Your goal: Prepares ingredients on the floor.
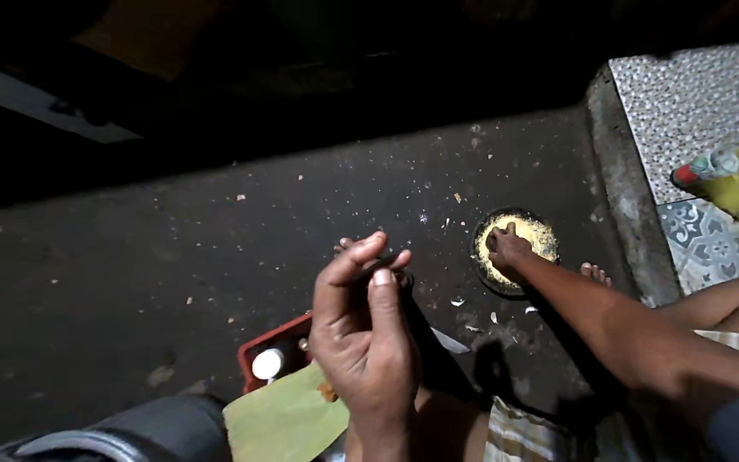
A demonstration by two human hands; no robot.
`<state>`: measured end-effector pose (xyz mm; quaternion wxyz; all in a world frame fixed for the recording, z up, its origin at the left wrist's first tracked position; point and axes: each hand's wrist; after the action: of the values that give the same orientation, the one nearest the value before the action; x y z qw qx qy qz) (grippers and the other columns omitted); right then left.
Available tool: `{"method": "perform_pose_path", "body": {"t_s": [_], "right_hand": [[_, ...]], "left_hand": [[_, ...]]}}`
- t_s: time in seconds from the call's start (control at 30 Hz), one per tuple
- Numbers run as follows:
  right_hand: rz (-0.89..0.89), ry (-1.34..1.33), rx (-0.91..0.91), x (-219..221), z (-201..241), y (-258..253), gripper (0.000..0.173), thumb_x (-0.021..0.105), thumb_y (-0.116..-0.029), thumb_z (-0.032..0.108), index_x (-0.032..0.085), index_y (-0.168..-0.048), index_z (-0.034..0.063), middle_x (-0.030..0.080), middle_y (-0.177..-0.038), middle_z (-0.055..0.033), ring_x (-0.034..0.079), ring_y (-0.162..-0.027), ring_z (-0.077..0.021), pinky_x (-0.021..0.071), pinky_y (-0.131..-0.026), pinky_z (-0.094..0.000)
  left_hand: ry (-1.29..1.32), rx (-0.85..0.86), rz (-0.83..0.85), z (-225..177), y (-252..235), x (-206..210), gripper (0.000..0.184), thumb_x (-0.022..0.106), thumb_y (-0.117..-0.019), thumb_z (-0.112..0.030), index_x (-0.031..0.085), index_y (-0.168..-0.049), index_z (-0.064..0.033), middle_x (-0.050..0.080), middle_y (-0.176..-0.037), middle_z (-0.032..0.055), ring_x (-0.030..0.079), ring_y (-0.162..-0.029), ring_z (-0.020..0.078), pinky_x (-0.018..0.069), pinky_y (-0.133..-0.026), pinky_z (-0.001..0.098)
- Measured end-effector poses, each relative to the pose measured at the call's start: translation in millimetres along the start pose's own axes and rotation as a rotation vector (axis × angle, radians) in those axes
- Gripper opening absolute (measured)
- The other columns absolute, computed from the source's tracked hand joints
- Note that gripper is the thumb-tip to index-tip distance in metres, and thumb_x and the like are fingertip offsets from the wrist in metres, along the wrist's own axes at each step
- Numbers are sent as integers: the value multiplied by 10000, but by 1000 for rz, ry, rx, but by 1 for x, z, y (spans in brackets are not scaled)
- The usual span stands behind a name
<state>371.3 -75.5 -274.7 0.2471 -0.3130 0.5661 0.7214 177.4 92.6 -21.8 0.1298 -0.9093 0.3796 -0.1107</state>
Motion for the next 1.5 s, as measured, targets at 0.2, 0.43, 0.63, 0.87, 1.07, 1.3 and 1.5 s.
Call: {"method": "perform_pose_path", "body": {"t_s": [0.2,0.43,0.63,0.87,1.07,1.3,1.5], "right_hand": [[94,159,-184,30,-23,34,638,696,-942,361,468,-1524,235,309,-1604,-276,576,-1173,-541,527,-881,-660],[171,-331,-53,-29,-37,-10,633,765,-917,396,527,-1467,191,396,-1540,-308,537,-1287,-482,471,-1013,-659],[-3,-325,42,-35,-66,-21,628,852,-833,398,610,-1390,235,399,-1534,-294,534,-1283,-491,487,-967,-695],[-30,-103,-26,14,-63,24,619,707,-921,438,536,-1489,260,370,-1591,-223,599,-1221,-443,538,-943,-598],[34,-333,-89,-52,-78,-23,563,840,-847,385,648,-1352,229,460,-1481,-271,543,-1277,-452,488,-985,-658],[0,-119,-108,5,-114,21,603,739,-873,419,582,-1433,262,432,-1548,-195,616,-1206,-412,544,-937,-606],[-77,-192,-103,-7,-92,-5,579,777,-873,403,590,-1410,297,433,-1538,-184,635,-1148,-412,554,-876,-620]], "left_hand": [[-56,1,21,-3,6,-3,213,572,-1029,-133,677,-1196,-214,699,-1182,-94,698,-1002,85,610,-861,279],[-16,5,56,-1,4,2,204,576,-1030,-135,672,-1201,-190,716,-1163,-68,712,-998,107,614,-868,286],[-47,-8,55,0,5,-5,203,552,-1036,-113,660,-1204,-149,717,-1168,-51,718,-994,118,618,-846,278],[-88,-29,115,4,2,6,206,545,-1042,-118,662,-1206,-160,710,-1189,-72,714,-993,93,613,-846,256],[-138,36,146,7,0,19,201,542,-1034,-98,638,-1207,-132,711,-1154,-75,705,-980,82,602,-842,252],[-110,50,196,6,-5,29,209,556,-1044,-141,661,-1224,-162,703,-1188,-91,697,-998,67,592,-856,237],[-191,71,229,14,-5,42,224,535,-1042,-126,649,-1225,-184,699,-1170,-112,691,-995,58,590,-853,243]]}}
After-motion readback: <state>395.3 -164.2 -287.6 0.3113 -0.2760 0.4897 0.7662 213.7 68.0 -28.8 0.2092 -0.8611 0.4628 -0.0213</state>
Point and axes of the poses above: each hand's wrist, its own y-axis away from the middle knuckle, its own x-axis out of the palm, z = x × y
